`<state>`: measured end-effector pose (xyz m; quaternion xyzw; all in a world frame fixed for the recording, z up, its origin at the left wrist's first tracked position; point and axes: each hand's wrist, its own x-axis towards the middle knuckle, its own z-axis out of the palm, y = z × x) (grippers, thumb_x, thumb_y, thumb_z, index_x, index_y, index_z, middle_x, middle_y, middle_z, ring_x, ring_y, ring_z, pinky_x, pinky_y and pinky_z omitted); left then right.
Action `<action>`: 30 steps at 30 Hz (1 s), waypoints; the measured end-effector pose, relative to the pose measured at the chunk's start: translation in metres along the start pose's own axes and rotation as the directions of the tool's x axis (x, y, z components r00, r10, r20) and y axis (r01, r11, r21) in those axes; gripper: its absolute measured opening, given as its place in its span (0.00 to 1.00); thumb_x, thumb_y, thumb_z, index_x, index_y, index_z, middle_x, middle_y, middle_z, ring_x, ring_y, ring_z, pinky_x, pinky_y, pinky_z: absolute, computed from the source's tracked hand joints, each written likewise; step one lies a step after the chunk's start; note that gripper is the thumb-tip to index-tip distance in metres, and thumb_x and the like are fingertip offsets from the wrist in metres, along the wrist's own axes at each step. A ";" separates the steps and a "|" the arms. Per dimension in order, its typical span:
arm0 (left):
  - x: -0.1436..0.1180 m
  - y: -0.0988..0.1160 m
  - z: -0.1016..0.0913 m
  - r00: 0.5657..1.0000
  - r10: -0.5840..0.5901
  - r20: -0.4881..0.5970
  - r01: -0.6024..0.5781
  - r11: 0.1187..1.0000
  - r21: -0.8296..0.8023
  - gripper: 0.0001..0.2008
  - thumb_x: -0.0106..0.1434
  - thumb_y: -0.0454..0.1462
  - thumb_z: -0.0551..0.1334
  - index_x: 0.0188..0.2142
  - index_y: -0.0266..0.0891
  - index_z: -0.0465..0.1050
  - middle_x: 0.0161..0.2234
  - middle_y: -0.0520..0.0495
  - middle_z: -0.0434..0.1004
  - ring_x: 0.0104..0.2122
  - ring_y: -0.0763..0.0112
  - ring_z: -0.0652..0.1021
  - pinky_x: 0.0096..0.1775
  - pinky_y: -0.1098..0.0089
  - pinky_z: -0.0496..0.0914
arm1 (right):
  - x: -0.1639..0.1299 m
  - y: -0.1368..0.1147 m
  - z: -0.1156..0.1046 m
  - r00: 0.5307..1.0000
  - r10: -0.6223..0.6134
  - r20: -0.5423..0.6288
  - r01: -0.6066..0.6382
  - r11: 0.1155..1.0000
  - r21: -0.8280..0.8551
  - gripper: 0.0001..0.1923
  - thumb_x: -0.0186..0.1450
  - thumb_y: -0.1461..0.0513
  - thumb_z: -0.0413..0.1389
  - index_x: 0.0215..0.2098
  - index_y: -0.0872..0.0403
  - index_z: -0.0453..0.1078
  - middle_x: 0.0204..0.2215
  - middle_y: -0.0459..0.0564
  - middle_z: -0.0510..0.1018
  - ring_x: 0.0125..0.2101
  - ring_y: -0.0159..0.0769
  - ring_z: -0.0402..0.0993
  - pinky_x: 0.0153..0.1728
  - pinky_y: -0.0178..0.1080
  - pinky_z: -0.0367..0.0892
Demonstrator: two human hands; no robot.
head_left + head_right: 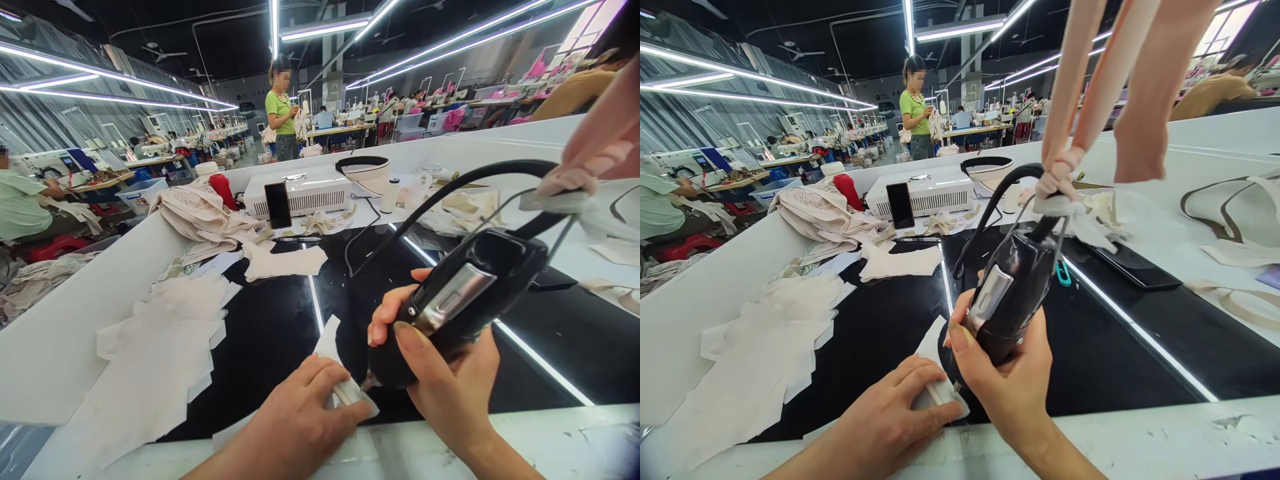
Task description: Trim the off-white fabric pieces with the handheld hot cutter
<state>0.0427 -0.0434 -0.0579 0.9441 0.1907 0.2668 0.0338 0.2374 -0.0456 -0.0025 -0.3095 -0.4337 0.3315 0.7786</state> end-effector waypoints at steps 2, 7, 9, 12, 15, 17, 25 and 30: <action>-0.001 0.000 0.001 1.000 -0.007 -0.018 0.007 1.000 0.006 0.13 0.81 0.32 0.61 0.58 0.44 0.81 0.52 0.39 0.79 0.53 0.58 0.82 0.57 0.58 0.83 | 0.000 0.000 0.000 1.000 0.004 0.001 -0.004 1.000 -0.013 0.21 0.69 0.55 0.75 0.56 0.43 0.75 0.34 0.41 0.83 0.24 0.32 0.80 0.26 0.35 0.81; -0.003 -0.001 0.003 1.000 -0.025 -0.014 0.025 1.000 -0.006 0.13 0.80 0.32 0.63 0.58 0.46 0.82 0.53 0.39 0.78 0.54 0.57 0.81 0.58 0.57 0.83 | 0.005 0.001 0.002 1.000 0.004 -0.018 -0.004 1.000 -0.001 0.21 0.69 0.55 0.75 0.55 0.43 0.75 0.33 0.40 0.83 0.25 0.32 0.80 0.27 0.35 0.80; -0.002 -0.001 0.002 0.999 -0.038 0.002 0.038 0.999 -0.015 0.13 0.80 0.32 0.63 0.58 0.46 0.82 0.54 0.39 0.77 0.54 0.57 0.81 0.57 0.58 0.83 | 0.008 0.004 0.003 1.000 -0.001 -0.024 0.001 1.000 0.002 0.21 0.68 0.55 0.76 0.54 0.44 0.75 0.33 0.40 0.83 0.25 0.32 0.80 0.28 0.35 0.80; -0.001 -0.001 -0.001 0.999 -0.047 0.003 0.047 0.999 -0.019 0.13 0.80 0.32 0.64 0.58 0.47 0.81 0.54 0.40 0.78 0.54 0.57 0.82 0.56 0.59 0.84 | 0.009 0.007 0.006 1.000 0.007 -0.019 -0.007 1.000 0.016 0.23 0.66 0.55 0.77 0.55 0.43 0.75 0.33 0.39 0.83 0.24 0.32 0.79 0.27 0.35 0.80; -0.002 0.002 0.000 0.998 -0.055 0.007 0.055 0.998 -0.016 0.13 0.80 0.32 0.63 0.59 0.47 0.81 0.54 0.40 0.78 0.54 0.58 0.82 0.56 0.60 0.83 | 0.008 0.007 0.008 0.999 0.028 -0.032 -0.028 1.000 0.011 0.26 0.65 0.55 0.77 0.56 0.43 0.74 0.32 0.39 0.84 0.24 0.32 0.79 0.26 0.34 0.79; -0.005 0.006 0.002 0.999 -0.045 0.010 0.045 0.999 -0.006 0.13 0.80 0.34 0.64 0.60 0.45 0.80 0.55 0.38 0.78 0.56 0.56 0.81 0.58 0.58 0.83 | 0.005 0.005 0.007 0.999 0.033 -0.038 -0.033 0.999 -0.002 0.25 0.65 0.57 0.76 0.55 0.43 0.74 0.32 0.39 0.84 0.24 0.32 0.79 0.26 0.34 0.80; -0.008 0.004 -0.013 0.993 -0.091 0.082 0.094 0.995 -0.036 0.12 0.82 0.36 0.63 0.60 0.35 0.76 0.59 0.36 0.81 0.61 0.58 0.82 0.67 0.60 0.78 | -0.001 0.000 0.004 1.000 0.003 0.006 -0.003 1.000 0.006 0.23 0.67 0.57 0.76 0.55 0.44 0.74 0.33 0.41 0.83 0.24 0.34 0.80 0.26 0.36 0.81; 0.003 -0.025 -0.019 0.996 -0.034 0.081 0.044 0.991 -0.125 0.09 0.84 0.34 0.59 0.55 0.35 0.77 0.54 0.39 0.83 0.55 0.59 0.84 0.62 0.61 0.81 | -0.001 0.001 0.003 1.000 0.005 0.001 -0.005 1.000 0.013 0.23 0.67 0.58 0.76 0.55 0.44 0.74 0.33 0.41 0.83 0.24 0.33 0.79 0.26 0.36 0.81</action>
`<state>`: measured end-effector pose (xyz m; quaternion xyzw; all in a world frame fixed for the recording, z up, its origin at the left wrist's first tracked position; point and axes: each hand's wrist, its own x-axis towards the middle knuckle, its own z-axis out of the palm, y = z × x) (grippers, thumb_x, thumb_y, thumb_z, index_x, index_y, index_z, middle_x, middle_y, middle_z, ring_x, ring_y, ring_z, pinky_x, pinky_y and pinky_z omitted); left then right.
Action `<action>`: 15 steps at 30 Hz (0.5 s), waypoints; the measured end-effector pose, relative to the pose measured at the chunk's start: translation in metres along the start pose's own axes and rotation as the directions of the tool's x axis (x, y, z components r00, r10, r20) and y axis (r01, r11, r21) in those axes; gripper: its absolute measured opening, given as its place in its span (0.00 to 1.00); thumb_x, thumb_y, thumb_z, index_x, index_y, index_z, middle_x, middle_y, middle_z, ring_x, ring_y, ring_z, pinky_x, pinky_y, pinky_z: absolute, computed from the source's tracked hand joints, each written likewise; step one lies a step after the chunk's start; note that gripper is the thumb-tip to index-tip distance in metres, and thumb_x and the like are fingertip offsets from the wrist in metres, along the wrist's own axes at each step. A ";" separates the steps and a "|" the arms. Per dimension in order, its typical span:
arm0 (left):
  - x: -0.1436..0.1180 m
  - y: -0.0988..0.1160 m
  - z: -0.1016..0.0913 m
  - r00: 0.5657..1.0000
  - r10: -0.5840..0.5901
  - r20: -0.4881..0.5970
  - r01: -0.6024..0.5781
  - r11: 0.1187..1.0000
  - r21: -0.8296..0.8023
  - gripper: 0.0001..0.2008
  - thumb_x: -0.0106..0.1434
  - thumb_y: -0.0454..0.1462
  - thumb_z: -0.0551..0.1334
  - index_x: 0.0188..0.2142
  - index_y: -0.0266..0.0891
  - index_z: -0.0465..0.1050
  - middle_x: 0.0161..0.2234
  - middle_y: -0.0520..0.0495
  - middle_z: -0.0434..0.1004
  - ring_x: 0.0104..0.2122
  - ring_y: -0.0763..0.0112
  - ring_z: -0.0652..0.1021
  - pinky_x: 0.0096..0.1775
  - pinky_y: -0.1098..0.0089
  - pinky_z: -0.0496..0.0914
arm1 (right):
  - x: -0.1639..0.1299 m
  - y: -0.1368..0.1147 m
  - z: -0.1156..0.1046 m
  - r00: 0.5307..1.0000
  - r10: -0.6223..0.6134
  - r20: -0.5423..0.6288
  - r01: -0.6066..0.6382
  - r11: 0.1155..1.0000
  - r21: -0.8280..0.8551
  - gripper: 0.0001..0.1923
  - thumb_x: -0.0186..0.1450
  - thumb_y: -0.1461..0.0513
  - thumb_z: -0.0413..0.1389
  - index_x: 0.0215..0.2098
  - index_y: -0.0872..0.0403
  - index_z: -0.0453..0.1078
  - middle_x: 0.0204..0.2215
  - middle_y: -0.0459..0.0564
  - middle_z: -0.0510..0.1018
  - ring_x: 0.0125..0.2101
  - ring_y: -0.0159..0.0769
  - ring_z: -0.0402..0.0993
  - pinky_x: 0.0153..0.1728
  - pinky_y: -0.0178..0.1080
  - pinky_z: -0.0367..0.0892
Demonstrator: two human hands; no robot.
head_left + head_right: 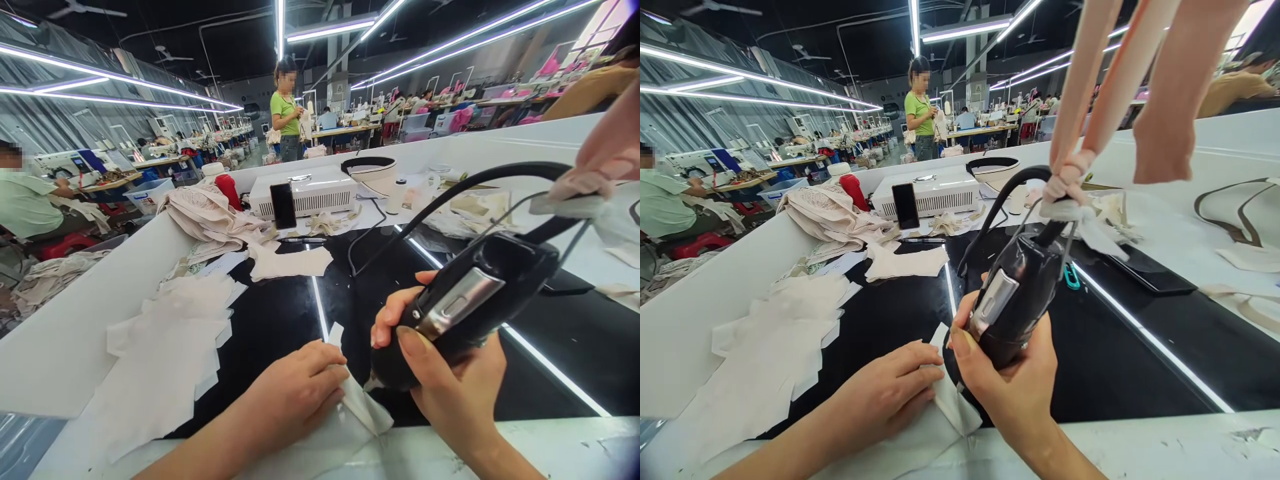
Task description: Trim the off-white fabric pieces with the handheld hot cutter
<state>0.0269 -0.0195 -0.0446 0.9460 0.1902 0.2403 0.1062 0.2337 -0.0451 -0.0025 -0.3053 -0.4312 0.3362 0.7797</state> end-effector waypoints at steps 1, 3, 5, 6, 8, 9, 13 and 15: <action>0.002 -0.006 0.000 1.000 0.018 0.004 -0.018 1.000 -0.011 0.09 0.84 0.34 0.58 0.55 0.34 0.77 0.54 0.38 0.83 0.55 0.59 0.84 0.61 0.62 0.82 | 0.000 0.000 0.000 1.000 -0.004 -0.002 0.004 1.000 -0.007 0.23 0.66 0.59 0.76 0.55 0.44 0.74 0.33 0.41 0.83 0.24 0.33 0.79 0.27 0.36 0.81; 0.005 -0.015 0.000 0.999 0.031 0.028 -0.031 0.999 -0.024 0.11 0.85 0.34 0.56 0.55 0.34 0.77 0.53 0.39 0.84 0.54 0.60 0.84 0.58 0.63 0.83 | 0.000 0.001 -0.001 1.000 -0.015 -0.003 0.015 1.000 -0.021 0.23 0.67 0.60 0.75 0.56 0.44 0.74 0.33 0.42 0.83 0.24 0.34 0.79 0.27 0.36 0.80; 0.005 -0.020 -0.001 0.998 0.031 0.058 -0.030 0.999 -0.030 0.12 0.86 0.34 0.55 0.55 0.35 0.78 0.53 0.40 0.84 0.52 0.62 0.85 0.57 0.64 0.83 | 0.000 0.001 -0.001 1.000 -0.020 -0.001 0.020 0.999 -0.030 0.23 0.67 0.61 0.74 0.56 0.44 0.74 0.33 0.42 0.83 0.24 0.34 0.79 0.27 0.36 0.80; 0.004 -0.021 -0.002 0.997 0.028 0.067 -0.027 0.999 -0.027 0.12 0.86 0.34 0.55 0.55 0.35 0.78 0.53 0.40 0.84 0.52 0.62 0.85 0.56 0.65 0.83 | 0.001 0.001 0.000 1.000 -0.018 -0.002 0.018 0.999 -0.032 0.23 0.67 0.62 0.74 0.56 0.44 0.74 0.33 0.42 0.83 0.25 0.34 0.79 0.27 0.36 0.80; 0.001 -0.023 -0.003 0.997 0.028 0.070 -0.028 1.000 -0.001 0.13 0.86 0.35 0.55 0.57 0.36 0.78 0.54 0.40 0.84 0.53 0.62 0.85 0.56 0.65 0.83 | 0.001 0.001 0.000 1.000 -0.015 -0.002 0.015 0.999 -0.037 0.23 0.67 0.62 0.74 0.56 0.44 0.73 0.33 0.42 0.83 0.25 0.34 0.80 0.28 0.37 0.80; -0.001 -0.023 -0.004 0.997 0.036 0.064 -0.037 0.999 0.024 0.13 0.86 0.35 0.55 0.58 0.35 0.78 0.56 0.40 0.84 0.54 0.62 0.85 0.56 0.65 0.83 | 0.001 0.001 0.001 1.000 -0.017 -0.005 0.017 0.999 -0.041 0.23 0.67 0.61 0.74 0.56 0.45 0.73 0.33 0.42 0.83 0.25 0.34 0.80 0.28 0.37 0.81; -0.003 -0.023 -0.004 0.989 0.142 0.045 -0.147 0.977 0.155 0.14 0.86 0.34 0.56 0.60 0.31 0.77 0.58 0.38 0.84 0.57 0.61 0.84 0.63 0.62 0.81 | 0.001 -0.001 0.003 0.999 -0.039 -0.012 0.038 0.998 -0.056 0.22 0.67 0.59 0.75 0.54 0.45 0.73 0.32 0.42 0.82 0.25 0.34 0.79 0.27 0.36 0.80; -0.001 -0.024 -0.004 0.984 0.176 0.040 -0.180 0.967 0.179 0.13 0.86 0.33 0.56 0.59 0.30 0.77 0.56 0.38 0.85 0.55 0.62 0.85 0.64 0.61 0.80 | 0.001 -0.002 0.004 0.999 -0.038 -0.010 0.037 0.998 -0.050 0.23 0.67 0.58 0.76 0.54 0.46 0.73 0.32 0.43 0.82 0.24 0.34 0.79 0.26 0.36 0.80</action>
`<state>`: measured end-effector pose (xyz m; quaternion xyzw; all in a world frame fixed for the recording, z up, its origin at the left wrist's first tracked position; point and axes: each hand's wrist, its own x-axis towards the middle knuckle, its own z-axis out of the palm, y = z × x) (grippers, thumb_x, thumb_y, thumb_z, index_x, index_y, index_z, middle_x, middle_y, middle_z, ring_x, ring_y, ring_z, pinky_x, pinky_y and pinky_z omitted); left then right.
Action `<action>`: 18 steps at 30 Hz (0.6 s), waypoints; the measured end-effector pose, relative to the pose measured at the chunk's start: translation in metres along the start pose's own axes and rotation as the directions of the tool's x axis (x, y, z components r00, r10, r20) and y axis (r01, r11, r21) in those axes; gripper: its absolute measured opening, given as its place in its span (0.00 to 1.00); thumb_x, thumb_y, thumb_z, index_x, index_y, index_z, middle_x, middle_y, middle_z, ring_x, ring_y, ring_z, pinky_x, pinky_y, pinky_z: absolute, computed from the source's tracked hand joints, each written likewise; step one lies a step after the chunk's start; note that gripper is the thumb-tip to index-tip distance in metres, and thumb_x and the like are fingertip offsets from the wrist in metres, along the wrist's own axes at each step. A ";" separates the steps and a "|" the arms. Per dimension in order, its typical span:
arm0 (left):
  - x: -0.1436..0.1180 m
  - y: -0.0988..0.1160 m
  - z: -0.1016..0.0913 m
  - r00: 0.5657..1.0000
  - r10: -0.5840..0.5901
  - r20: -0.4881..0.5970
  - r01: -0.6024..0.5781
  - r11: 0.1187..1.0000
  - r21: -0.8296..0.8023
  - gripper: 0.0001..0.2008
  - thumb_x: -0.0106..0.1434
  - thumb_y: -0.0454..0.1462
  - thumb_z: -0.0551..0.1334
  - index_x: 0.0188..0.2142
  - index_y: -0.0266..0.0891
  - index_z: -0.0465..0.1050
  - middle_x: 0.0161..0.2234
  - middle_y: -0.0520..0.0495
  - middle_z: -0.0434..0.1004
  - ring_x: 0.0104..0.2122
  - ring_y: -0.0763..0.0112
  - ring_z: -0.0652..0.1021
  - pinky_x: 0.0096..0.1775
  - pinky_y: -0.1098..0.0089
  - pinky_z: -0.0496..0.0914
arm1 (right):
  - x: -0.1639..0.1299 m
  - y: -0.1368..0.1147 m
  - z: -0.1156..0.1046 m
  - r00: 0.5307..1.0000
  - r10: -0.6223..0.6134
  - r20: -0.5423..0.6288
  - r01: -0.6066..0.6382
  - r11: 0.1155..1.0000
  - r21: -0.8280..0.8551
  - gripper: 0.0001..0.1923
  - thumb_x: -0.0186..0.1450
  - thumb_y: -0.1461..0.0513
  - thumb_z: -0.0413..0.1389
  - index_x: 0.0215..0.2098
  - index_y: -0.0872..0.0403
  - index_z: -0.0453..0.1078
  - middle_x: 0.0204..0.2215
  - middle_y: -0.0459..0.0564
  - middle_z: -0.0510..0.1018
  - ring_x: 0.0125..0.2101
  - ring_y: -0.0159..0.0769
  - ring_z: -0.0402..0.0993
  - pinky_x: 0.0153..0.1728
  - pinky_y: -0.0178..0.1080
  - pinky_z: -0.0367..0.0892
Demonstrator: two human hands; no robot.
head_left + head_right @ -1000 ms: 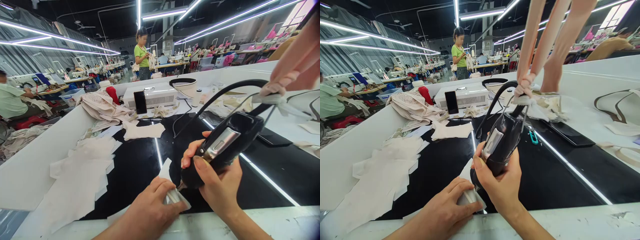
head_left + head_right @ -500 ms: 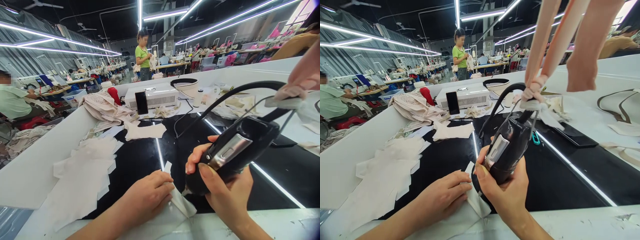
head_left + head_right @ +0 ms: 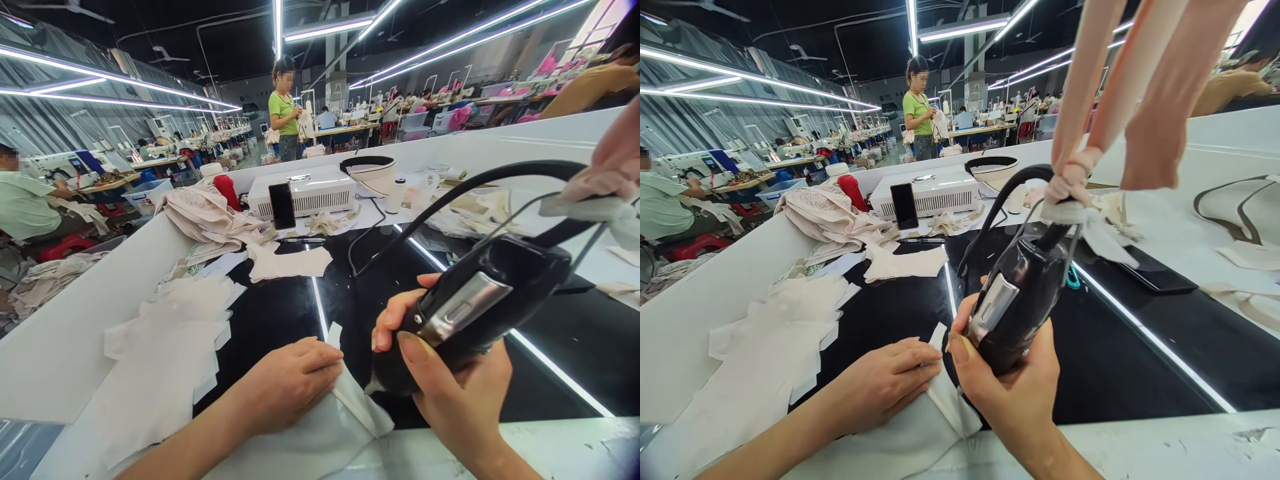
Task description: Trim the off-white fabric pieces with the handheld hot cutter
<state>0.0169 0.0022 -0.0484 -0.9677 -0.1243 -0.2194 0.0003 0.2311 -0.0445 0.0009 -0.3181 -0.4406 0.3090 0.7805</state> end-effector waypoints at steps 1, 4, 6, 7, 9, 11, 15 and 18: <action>0.001 0.000 0.000 1.000 0.004 -0.006 -0.004 1.000 0.000 0.13 0.85 0.32 0.56 0.58 0.30 0.77 0.54 0.39 0.85 0.53 0.63 0.85 0.63 0.61 0.80 | 0.000 0.000 0.000 1.000 0.002 0.002 -0.002 1.000 0.007 0.23 0.67 0.57 0.76 0.54 0.46 0.73 0.32 0.43 0.82 0.24 0.34 0.79 0.25 0.36 0.80; 0.004 -0.001 0.000 1.000 -0.012 0.008 0.012 1.000 -0.015 0.11 0.85 0.33 0.56 0.56 0.31 0.77 0.51 0.41 0.85 0.50 0.64 0.86 0.62 0.62 0.81 | 0.000 -0.002 0.002 1.000 0.006 0.003 -0.006 1.000 0.023 0.22 0.67 0.57 0.76 0.53 0.46 0.73 0.32 0.43 0.82 0.23 0.34 0.79 0.24 0.36 0.80; 0.003 0.000 -0.001 0.998 -0.031 0.046 0.031 0.999 -0.012 0.11 0.86 0.35 0.58 0.58 0.33 0.77 0.52 0.40 0.85 0.51 0.63 0.86 0.62 0.60 0.80 | 0.000 -0.002 0.002 1.000 0.006 -0.001 -0.006 1.000 0.030 0.22 0.67 0.57 0.76 0.53 0.46 0.73 0.31 0.43 0.82 0.23 0.34 0.79 0.24 0.36 0.80; 0.002 0.000 -0.001 0.997 -0.040 0.072 0.041 0.999 -0.008 0.11 0.85 0.38 0.60 0.59 0.35 0.76 0.53 0.40 0.85 0.52 0.62 0.86 0.63 0.59 0.80 | 0.000 -0.002 0.002 1.000 0.007 -0.004 -0.007 1.000 0.031 0.22 0.67 0.57 0.76 0.53 0.46 0.73 0.31 0.43 0.82 0.23 0.34 0.79 0.24 0.37 0.80; -0.001 0.002 -0.002 0.992 -0.046 0.119 0.046 0.999 0.009 0.15 0.83 0.43 0.64 0.63 0.40 0.75 0.57 0.39 0.83 0.54 0.60 0.85 0.65 0.55 0.79 | -0.001 -0.002 0.002 1.000 0.014 -0.009 -0.014 0.999 0.029 0.23 0.67 0.58 0.76 0.54 0.46 0.73 0.32 0.43 0.82 0.23 0.35 0.79 0.24 0.37 0.80; -0.004 0.004 -0.004 0.989 -0.037 0.145 0.032 0.999 0.034 0.20 0.81 0.49 0.67 0.65 0.45 0.75 0.60 0.39 0.80 0.56 0.59 0.84 0.66 0.53 0.77 | -0.001 -0.002 0.002 1.000 0.021 -0.007 -0.021 0.999 0.027 0.23 0.67 0.59 0.76 0.54 0.46 0.73 0.32 0.43 0.82 0.23 0.35 0.79 0.24 0.37 0.81; -0.005 0.009 -0.005 0.989 -0.014 0.148 -0.001 0.995 0.099 0.24 0.79 0.56 0.67 0.67 0.51 0.75 0.62 0.38 0.77 0.59 0.56 0.82 0.67 0.51 0.75 | -0.001 -0.002 0.001 1.000 0.021 0.000 -0.021 0.999 0.033 0.23 0.67 0.59 0.76 0.55 0.46 0.73 0.32 0.43 0.83 0.24 0.35 0.80 0.24 0.37 0.81; -0.005 0.012 -0.006 0.991 -0.004 0.132 -0.014 0.991 0.130 0.24 0.79 0.57 0.66 0.67 0.51 0.76 0.61 0.37 0.78 0.60 0.55 0.82 0.66 0.51 0.76 | -0.001 -0.003 0.001 1.000 0.017 -0.007 -0.017 0.999 0.032 0.23 0.66 0.58 0.77 0.54 0.46 0.73 0.32 0.43 0.83 0.23 0.34 0.80 0.24 0.36 0.81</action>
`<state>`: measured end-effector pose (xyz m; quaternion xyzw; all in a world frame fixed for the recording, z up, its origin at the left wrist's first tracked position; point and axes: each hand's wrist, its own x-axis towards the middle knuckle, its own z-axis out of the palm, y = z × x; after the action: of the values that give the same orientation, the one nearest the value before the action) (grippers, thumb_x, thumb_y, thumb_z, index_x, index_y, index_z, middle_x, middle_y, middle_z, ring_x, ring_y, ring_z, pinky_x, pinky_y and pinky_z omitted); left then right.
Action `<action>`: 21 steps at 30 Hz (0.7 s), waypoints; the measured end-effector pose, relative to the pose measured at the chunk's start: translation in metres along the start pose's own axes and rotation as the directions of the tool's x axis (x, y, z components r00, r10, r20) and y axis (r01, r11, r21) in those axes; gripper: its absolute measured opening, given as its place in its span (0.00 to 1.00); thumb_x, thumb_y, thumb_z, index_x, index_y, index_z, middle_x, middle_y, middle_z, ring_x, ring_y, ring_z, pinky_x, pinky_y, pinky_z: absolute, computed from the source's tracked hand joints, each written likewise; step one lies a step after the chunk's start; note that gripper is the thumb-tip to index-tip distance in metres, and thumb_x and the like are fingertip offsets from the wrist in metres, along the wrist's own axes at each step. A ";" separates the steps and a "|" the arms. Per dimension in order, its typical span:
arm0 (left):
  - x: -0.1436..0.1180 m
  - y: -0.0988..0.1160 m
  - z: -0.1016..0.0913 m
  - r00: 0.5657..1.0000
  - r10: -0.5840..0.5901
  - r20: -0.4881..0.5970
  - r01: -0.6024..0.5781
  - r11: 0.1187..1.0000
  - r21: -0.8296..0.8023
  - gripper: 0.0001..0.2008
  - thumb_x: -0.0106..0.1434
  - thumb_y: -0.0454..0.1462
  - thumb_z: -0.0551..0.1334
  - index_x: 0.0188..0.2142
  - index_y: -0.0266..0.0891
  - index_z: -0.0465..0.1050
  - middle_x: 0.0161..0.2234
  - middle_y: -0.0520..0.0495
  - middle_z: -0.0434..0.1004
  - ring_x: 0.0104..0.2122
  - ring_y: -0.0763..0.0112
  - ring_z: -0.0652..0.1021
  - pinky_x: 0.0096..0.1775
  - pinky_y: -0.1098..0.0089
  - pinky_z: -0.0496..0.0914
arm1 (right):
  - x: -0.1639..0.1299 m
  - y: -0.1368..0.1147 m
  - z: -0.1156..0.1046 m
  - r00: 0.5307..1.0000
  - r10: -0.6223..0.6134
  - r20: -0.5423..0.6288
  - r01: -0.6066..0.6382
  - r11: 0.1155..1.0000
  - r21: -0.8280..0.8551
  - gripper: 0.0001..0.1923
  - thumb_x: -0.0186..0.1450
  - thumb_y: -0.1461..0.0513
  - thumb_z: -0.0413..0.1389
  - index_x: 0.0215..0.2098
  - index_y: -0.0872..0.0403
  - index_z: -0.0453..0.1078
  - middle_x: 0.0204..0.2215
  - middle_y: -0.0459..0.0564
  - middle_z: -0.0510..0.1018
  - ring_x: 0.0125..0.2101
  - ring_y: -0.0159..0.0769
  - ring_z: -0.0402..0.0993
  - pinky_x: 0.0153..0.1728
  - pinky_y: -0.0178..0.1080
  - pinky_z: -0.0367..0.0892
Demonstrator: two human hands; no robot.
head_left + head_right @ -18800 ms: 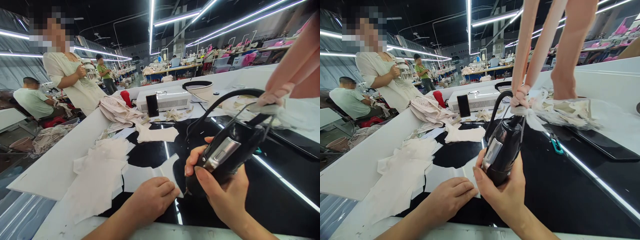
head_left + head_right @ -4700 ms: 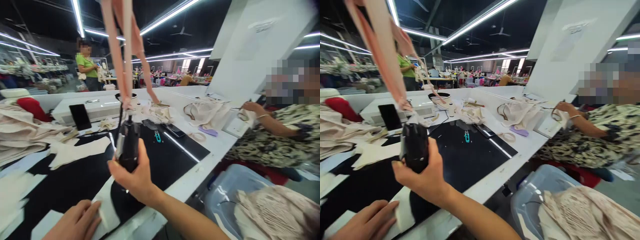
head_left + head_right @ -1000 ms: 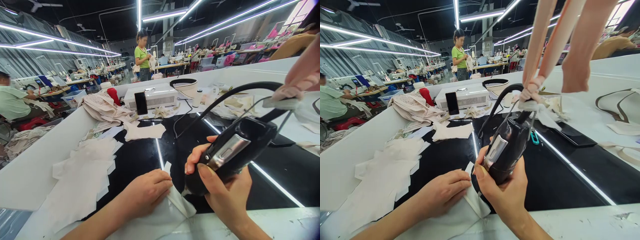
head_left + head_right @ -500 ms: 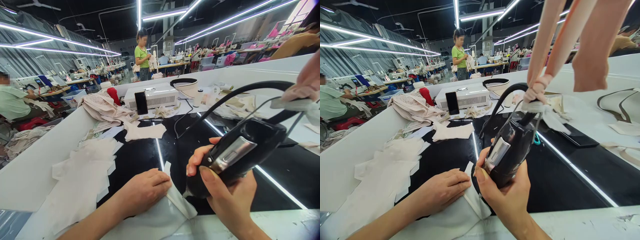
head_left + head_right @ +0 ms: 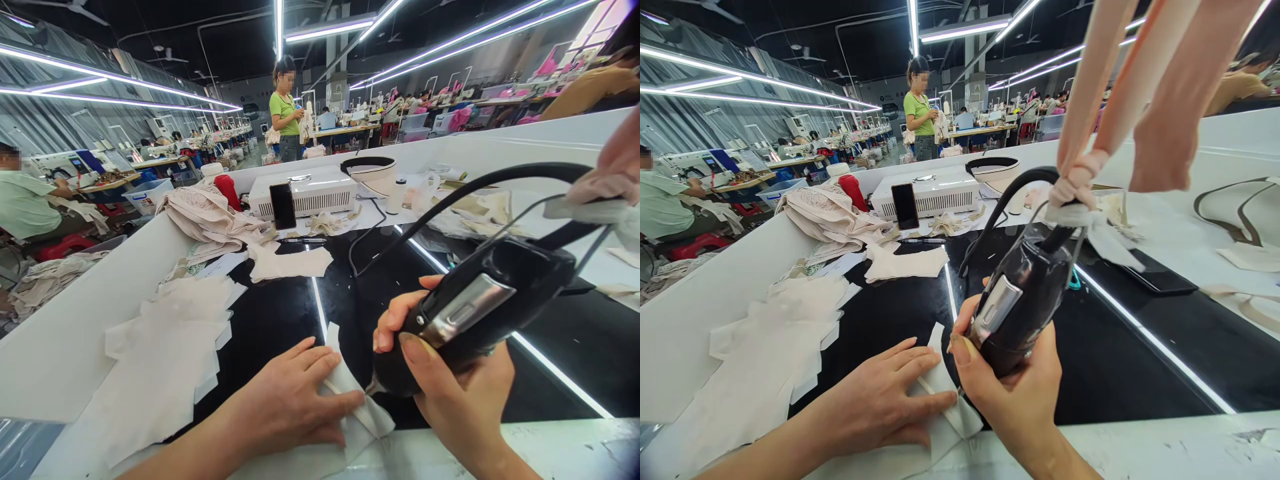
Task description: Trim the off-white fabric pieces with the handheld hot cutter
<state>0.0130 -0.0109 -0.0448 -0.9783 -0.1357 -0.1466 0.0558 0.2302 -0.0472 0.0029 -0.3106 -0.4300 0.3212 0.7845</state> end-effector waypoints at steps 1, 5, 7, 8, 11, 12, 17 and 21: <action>0.000 0.001 0.000 1.000 -0.001 -0.006 0.001 1.000 0.004 0.24 0.79 0.58 0.65 0.67 0.51 0.76 0.60 0.37 0.78 0.59 0.54 0.82 0.66 0.50 0.77 | 0.000 0.000 0.000 1.000 -0.002 -0.006 0.002 1.000 -0.001 0.23 0.66 0.58 0.77 0.53 0.46 0.73 0.32 0.43 0.83 0.23 0.34 0.80 0.24 0.36 0.80; -0.001 0.003 0.001 1.000 -0.013 -0.001 0.013 1.000 0.005 0.24 0.79 0.57 0.66 0.66 0.51 0.77 0.60 0.37 0.78 0.59 0.54 0.82 0.66 0.50 0.77 | 0.003 0.002 0.000 1.000 0.003 0.004 -0.003 1.000 -0.016 0.23 0.66 0.58 0.76 0.54 0.46 0.74 0.32 0.43 0.82 0.24 0.35 0.79 0.25 0.38 0.80; -0.002 0.003 0.002 1.000 -0.018 -0.002 0.018 1.000 0.004 0.24 0.79 0.57 0.67 0.66 0.50 0.77 0.60 0.37 0.78 0.60 0.54 0.82 0.66 0.50 0.77 | 0.005 0.005 0.000 1.000 0.004 -0.007 -0.004 1.000 -0.023 0.22 0.67 0.58 0.76 0.54 0.45 0.74 0.32 0.42 0.82 0.24 0.35 0.79 0.25 0.38 0.80; -0.002 0.002 0.003 1.000 -0.019 -0.004 0.019 1.000 0.002 0.24 0.79 0.57 0.67 0.65 0.50 0.77 0.60 0.37 0.78 0.60 0.54 0.82 0.66 0.50 0.77 | 0.006 0.007 0.000 1.000 0.001 -0.019 -0.002 1.000 -0.023 0.22 0.67 0.57 0.76 0.54 0.45 0.74 0.32 0.42 0.82 0.24 0.35 0.79 0.26 0.38 0.80; -0.002 0.001 0.004 1.000 -0.025 -0.006 0.025 1.000 -0.009 0.23 0.79 0.57 0.66 0.65 0.51 0.77 0.60 0.38 0.78 0.60 0.54 0.81 0.66 0.51 0.77 | 0.008 0.012 0.003 0.999 0.003 -0.032 -0.003 1.000 -0.006 0.23 0.67 0.56 0.76 0.55 0.44 0.74 0.33 0.41 0.82 0.25 0.34 0.78 0.26 0.37 0.79; -0.002 0.001 0.004 1.000 -0.027 -0.003 0.027 1.000 -0.013 0.23 0.79 0.57 0.66 0.65 0.51 0.77 0.60 0.38 0.78 0.60 0.55 0.81 0.66 0.51 0.77 | 0.008 0.014 0.003 1.000 0.007 -0.026 -0.007 1.000 -0.001 0.23 0.67 0.56 0.76 0.55 0.44 0.74 0.33 0.41 0.82 0.25 0.34 0.78 0.26 0.37 0.79; -0.002 0.003 0.005 0.999 -0.043 0.000 0.043 0.998 -0.044 0.23 0.80 0.56 0.64 0.66 0.52 0.76 0.60 0.38 0.77 0.61 0.54 0.81 0.66 0.50 0.77 | 0.007 0.017 0.005 1.000 0.016 -0.004 -0.016 1.000 -0.007 0.23 0.67 0.57 0.76 0.56 0.43 0.75 0.34 0.40 0.84 0.25 0.32 0.79 0.27 0.35 0.80; -0.004 0.003 0.007 0.999 -0.051 -0.010 0.051 0.997 -0.053 0.23 0.80 0.57 0.64 0.66 0.53 0.77 0.62 0.37 0.75 0.62 0.53 0.80 0.66 0.50 0.77 | 0.008 0.018 0.005 1.000 0.014 0.003 -0.014 1.000 -0.027 0.21 0.68 0.59 0.74 0.56 0.43 0.74 0.34 0.39 0.84 0.25 0.32 0.80 0.29 0.35 0.81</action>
<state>0.0127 -0.0140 -0.0530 -0.9748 -0.1564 -0.1570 0.0269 0.2255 -0.0290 -0.0046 -0.3236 -0.4332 0.3212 0.7775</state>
